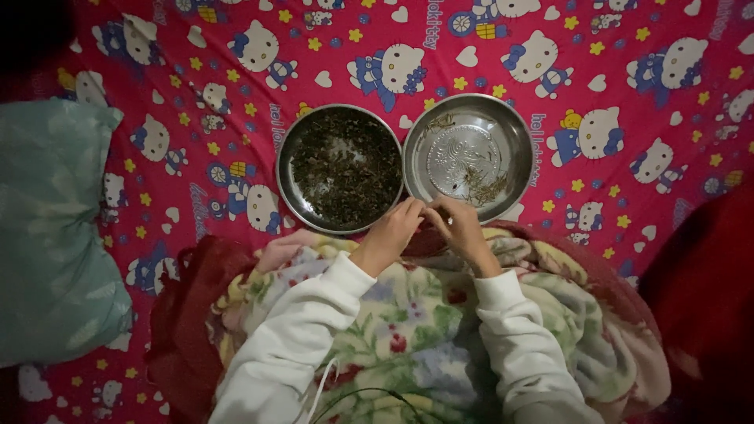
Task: Sorting dried tea leaves by hand between two metal bowls while sitting on a bed, with a brief interruption to check a phone.
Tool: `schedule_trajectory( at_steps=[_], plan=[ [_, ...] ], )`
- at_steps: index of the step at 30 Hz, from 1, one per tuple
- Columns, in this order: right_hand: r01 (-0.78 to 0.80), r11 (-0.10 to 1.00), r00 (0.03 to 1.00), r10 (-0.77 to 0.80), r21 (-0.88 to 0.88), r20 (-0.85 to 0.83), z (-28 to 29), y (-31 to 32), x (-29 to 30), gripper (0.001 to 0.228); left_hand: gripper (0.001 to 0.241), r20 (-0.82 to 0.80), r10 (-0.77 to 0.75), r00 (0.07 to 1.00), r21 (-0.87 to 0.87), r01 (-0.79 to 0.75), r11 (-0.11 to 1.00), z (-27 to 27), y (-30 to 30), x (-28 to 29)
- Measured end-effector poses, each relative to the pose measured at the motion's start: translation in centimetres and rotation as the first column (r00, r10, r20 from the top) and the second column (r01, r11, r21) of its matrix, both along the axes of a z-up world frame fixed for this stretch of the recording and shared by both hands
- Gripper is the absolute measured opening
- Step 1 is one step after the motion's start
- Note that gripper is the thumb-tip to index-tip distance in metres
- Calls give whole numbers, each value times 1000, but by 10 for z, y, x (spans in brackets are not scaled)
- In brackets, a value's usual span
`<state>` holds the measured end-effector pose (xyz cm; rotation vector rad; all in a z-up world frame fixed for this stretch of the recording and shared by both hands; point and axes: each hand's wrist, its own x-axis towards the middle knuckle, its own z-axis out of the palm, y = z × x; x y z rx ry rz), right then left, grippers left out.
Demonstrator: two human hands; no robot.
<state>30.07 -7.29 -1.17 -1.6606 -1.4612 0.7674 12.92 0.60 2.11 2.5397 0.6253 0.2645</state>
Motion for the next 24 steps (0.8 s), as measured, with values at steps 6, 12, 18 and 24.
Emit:
schedule_trajectory(
  at_steps=[6,12,18,24],
  plan=[
    [164,986,946,-156,-5,286,-35,-14,38,10,15,-51,16,999,59,-12,998,32,4,0],
    [281,959,860,-270,40,433,-24,-18,62,12,19,-19,0,1000,-12,0,1000,-2,3,4],
    [325,941,909,-285,91,-304,123,-3,32,35,23,-3,0,1000,37,0,999,-28,1,4],
    [166,929,544,193,330,-816,304,-23,-19,81,23,89,18,996,-23,-16,1000,-15,-1,0]
  ],
)
